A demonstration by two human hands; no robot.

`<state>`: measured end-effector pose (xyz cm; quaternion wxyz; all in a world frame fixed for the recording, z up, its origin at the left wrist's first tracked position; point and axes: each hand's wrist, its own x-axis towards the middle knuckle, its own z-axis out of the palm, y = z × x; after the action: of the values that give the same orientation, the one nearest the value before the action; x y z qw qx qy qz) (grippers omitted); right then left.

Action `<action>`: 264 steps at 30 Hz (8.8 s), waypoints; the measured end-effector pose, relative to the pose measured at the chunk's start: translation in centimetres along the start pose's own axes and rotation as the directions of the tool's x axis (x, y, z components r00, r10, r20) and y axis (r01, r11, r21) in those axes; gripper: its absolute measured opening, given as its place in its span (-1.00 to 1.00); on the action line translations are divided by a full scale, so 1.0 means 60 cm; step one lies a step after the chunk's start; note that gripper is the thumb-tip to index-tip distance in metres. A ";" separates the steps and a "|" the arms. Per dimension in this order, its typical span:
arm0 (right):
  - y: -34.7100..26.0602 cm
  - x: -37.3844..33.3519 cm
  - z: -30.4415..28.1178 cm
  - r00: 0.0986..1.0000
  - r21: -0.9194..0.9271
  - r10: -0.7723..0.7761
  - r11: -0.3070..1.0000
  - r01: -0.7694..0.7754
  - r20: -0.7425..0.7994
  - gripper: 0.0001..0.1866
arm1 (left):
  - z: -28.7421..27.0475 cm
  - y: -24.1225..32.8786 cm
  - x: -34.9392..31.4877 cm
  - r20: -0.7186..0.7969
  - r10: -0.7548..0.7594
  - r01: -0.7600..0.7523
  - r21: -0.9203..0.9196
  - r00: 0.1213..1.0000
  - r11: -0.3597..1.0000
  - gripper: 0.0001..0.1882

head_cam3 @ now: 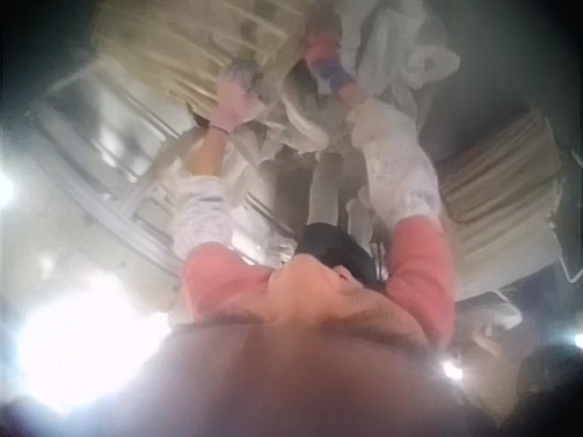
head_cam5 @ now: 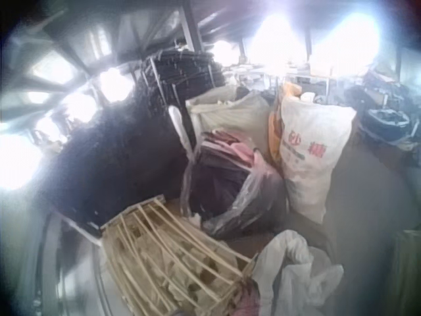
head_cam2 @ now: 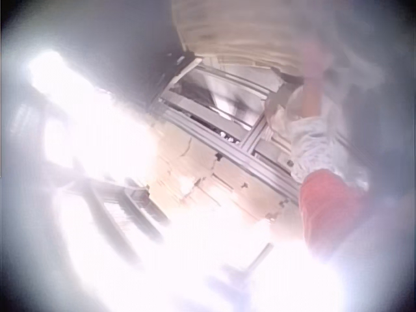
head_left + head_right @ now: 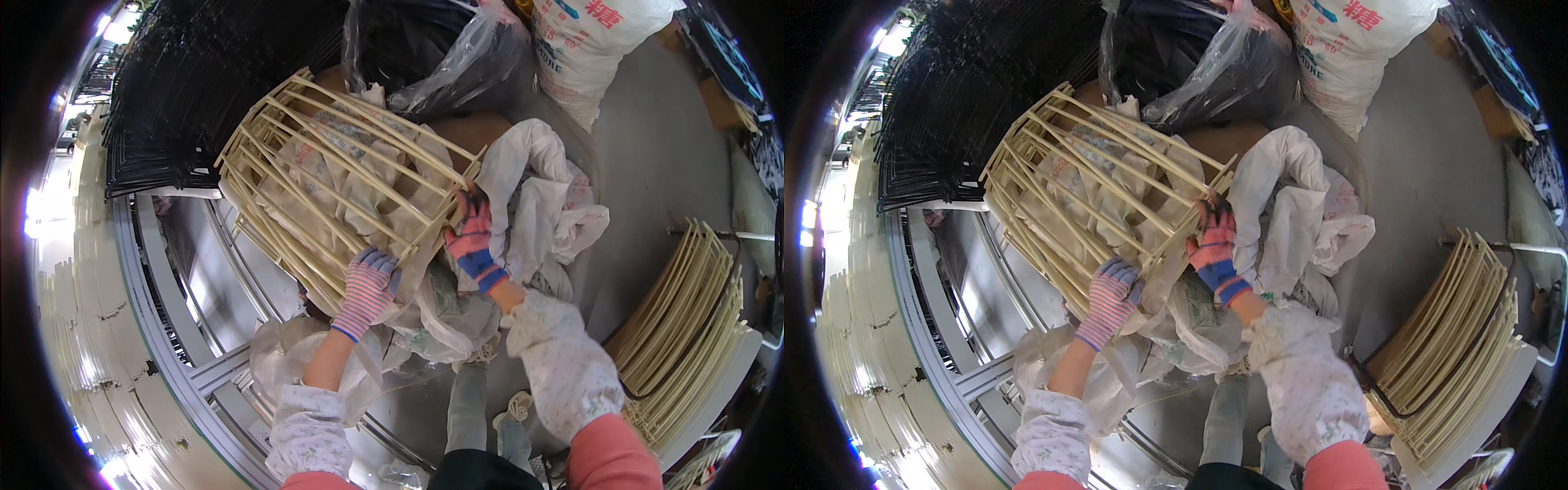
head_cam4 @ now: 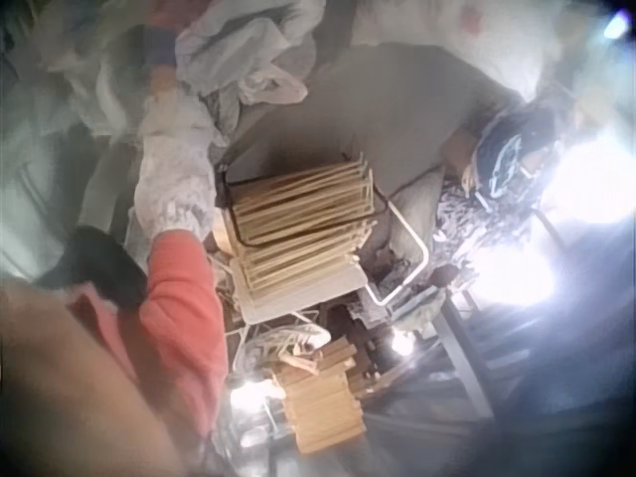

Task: The person repeatedly picks up thin wooden sticks and a pre-assembled frame, then uses a hydraulic press to join the sticks to the frame. After each press, the person removes the assembled frame and places it in a stack on the floor. The process is repeated multiple times throughout the clip.

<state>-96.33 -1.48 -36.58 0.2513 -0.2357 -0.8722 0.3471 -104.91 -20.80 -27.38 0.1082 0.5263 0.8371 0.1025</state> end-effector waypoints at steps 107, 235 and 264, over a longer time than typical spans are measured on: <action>-1.046 -1.398 -1.508 -0.372 0.435 -0.227 -0.494 -0.753 -0.900 -0.58 | -0.379 1.939 -1.133 -0.367 0.631 0.560 -0.818 -0.683 0.131 -0.61; -0.221 -1.795 -1.214 -0.638 0.601 0.458 -0.247 -0.760 -0.619 -0.39 | -0.401 1.924 -0.605 0.053 0.992 0.666 -0.737 -0.111 0.114 -0.67; -0.658 -1.664 -1.370 0.118 0.087 0.272 0.640 -0.764 -0.955 -0.51 | -0.073 1.869 -0.920 0.492 0.262 -0.403 -0.854 -0.830 0.328 -0.73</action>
<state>19.93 -45.46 16.57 0.4869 -0.7331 -0.4746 0.0152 13.50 -23.24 12.84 0.5857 0.7184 -0.1410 -0.3479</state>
